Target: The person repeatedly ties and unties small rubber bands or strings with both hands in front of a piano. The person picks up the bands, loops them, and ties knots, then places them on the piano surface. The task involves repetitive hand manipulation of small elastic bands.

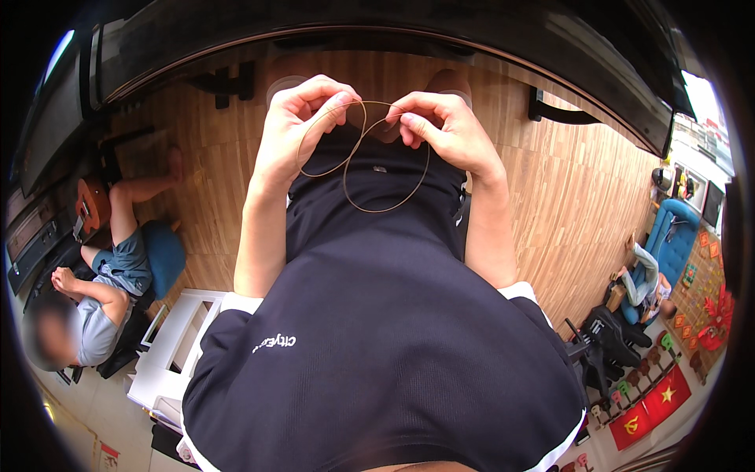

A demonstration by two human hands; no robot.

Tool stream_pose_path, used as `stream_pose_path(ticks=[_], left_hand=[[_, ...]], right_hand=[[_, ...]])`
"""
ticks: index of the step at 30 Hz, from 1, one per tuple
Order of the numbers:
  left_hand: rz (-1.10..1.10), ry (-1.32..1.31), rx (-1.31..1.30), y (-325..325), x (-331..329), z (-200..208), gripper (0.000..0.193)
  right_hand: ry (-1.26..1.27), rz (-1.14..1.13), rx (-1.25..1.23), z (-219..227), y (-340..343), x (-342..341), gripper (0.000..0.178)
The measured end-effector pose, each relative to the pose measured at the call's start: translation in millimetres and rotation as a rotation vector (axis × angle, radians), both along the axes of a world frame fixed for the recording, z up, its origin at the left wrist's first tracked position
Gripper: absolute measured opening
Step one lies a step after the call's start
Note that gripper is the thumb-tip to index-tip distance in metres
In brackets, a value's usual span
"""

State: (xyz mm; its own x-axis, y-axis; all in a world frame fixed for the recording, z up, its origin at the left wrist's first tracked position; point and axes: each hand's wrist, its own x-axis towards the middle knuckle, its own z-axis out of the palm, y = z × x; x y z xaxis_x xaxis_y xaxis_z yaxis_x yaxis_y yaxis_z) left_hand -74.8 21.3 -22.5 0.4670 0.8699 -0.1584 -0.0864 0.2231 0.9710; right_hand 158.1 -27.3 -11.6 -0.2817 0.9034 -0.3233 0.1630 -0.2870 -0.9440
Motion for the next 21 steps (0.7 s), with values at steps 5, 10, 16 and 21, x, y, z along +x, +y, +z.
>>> stream_pose_path(ticks=[5,10,16,21], left_hand=[[-0.054,-0.066,-0.119,-2,3,-4,0.013],[-0.103,-0.072,-0.157,-6,7,-6,0.024],[0.004,-0.169,-0.199,-6,7,-9,0.019],[-0.025,-0.238,-0.089,-5,5,-14,0.013]], right_hand=[[0.018,-0.015,-0.023,0,2,0,0.017],[0.07,-0.085,0.043,-8,0,-5,0.017],[0.069,-0.094,0.014,-6,0,-5,0.016],[0.101,-0.05,-0.024,-6,-1,-6,0.017]])
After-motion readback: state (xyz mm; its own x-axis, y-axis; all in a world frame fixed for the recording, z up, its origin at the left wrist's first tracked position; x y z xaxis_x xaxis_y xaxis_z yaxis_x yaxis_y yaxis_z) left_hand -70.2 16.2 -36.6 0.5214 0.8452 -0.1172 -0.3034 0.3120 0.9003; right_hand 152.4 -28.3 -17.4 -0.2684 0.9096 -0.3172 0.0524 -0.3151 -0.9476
